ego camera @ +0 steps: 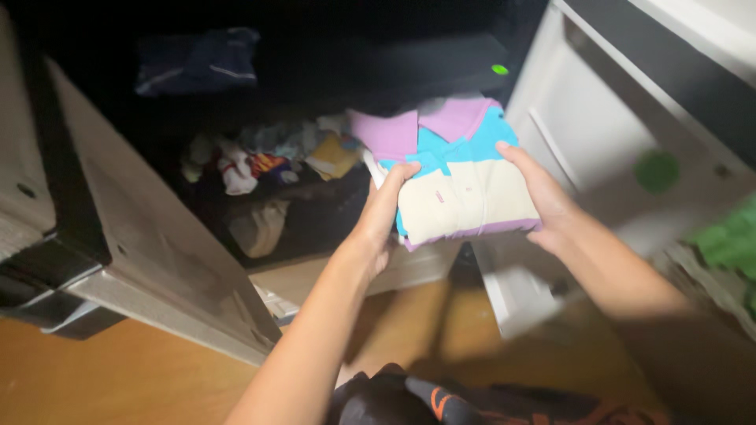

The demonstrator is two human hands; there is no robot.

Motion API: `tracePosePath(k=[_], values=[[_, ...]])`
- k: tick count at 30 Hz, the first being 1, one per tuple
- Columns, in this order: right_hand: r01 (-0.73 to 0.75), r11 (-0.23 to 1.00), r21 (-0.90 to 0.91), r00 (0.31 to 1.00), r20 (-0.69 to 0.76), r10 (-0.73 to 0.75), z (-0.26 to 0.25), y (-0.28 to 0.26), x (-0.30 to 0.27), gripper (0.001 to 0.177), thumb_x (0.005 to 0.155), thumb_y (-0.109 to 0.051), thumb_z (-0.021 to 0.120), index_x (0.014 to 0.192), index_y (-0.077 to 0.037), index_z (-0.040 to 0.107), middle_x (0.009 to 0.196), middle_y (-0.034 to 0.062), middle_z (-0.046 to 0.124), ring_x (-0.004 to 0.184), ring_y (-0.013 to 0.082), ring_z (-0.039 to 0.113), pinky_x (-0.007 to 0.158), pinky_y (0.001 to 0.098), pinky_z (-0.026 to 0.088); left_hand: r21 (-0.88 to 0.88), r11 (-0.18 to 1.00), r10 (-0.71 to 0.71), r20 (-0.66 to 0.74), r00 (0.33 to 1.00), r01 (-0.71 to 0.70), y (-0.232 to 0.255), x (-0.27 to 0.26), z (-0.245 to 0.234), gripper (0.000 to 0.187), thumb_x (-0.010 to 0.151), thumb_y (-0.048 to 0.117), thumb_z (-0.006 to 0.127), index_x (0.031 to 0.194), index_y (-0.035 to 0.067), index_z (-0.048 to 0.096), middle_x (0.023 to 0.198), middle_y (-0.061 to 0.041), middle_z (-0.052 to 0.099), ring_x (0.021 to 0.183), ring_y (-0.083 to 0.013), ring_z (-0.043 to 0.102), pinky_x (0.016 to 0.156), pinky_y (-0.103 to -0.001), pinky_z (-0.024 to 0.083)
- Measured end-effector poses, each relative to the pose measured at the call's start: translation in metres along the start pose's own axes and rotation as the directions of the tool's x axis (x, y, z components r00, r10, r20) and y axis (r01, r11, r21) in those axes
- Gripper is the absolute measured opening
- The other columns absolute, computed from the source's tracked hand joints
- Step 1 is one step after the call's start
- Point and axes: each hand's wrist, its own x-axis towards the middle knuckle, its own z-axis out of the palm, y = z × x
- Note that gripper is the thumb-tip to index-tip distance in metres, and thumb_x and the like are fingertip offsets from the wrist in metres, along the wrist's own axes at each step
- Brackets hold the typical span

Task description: The person folds a blue striped shirt on a bed, then places it in a wardrobe. They repeat the process with several other folded shirts, stacking them neatly inside the wardrobe.

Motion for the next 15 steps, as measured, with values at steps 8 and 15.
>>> tracePosePath(k=[8,15], values=[[0.070,0.997,0.013,0.991,0.113,-0.071,0.065,-0.050,0.092,0.063,0.092,-0.049,0.055,0.141,-0.010,0.057,0.136,0.0101,0.069,0.123,0.0248,0.067,0.105,0.0411,0.050,-0.023,0.996,0.084,0.001,0.996,-0.084,0.064,0.068,-0.053,0.065,0.079,0.059,0.060,0.128,0.016,0.064,0.123,-0.007,0.071,0.114,-0.0223,0.068,0.092,-0.040,0.054],[0.019,0.999,0.026,0.959,0.283,-0.025,0.143,-0.058,0.155,0.060,0.095,-0.052,0.052,0.130,-0.005,0.059,0.119,0.0165,0.069,0.104,0.0312,0.066,0.082,0.0475,0.053,-0.009,0.996,0.082,-0.199,0.977,-0.085,0.115,0.090,-0.126,0.070,0.071,0.059,0.068,0.128,0.017,0.064,0.119,-0.008,0.072,0.106,-0.0251,0.069,0.083,-0.043,0.054]])
